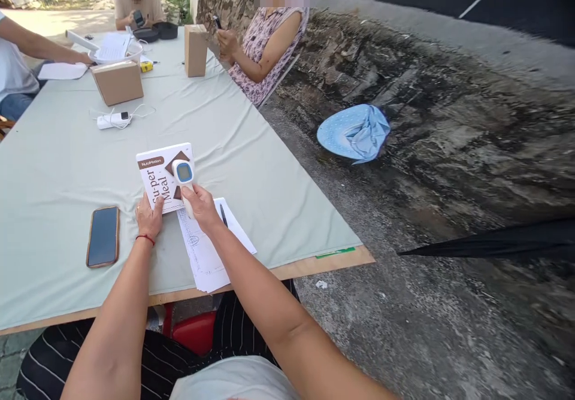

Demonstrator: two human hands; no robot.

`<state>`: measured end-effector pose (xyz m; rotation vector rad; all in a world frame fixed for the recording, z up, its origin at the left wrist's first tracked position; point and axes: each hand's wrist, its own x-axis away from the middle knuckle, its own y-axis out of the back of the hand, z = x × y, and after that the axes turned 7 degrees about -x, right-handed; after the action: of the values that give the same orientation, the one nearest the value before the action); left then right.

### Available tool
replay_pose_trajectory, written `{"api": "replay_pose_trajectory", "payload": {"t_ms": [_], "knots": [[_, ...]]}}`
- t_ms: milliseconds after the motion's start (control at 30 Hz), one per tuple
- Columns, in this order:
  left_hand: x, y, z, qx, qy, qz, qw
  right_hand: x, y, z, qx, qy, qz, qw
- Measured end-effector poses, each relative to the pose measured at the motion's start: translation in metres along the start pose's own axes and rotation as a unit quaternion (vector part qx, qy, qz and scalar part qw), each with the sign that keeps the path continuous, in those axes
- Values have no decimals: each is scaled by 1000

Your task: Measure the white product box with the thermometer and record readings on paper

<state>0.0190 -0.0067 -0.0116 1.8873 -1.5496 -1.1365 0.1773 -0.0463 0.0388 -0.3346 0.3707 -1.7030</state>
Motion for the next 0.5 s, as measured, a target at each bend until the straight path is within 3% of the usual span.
{"api": "replay_pose_trajectory", "payload": {"t_ms": [267,500], "knots": [[0,2,0,17,21,3,1000,23,2,23,-82,-28,32,996],[2,-2,6,57,88,-80,991,73,43,35,-58,-52,-33,996]]}}
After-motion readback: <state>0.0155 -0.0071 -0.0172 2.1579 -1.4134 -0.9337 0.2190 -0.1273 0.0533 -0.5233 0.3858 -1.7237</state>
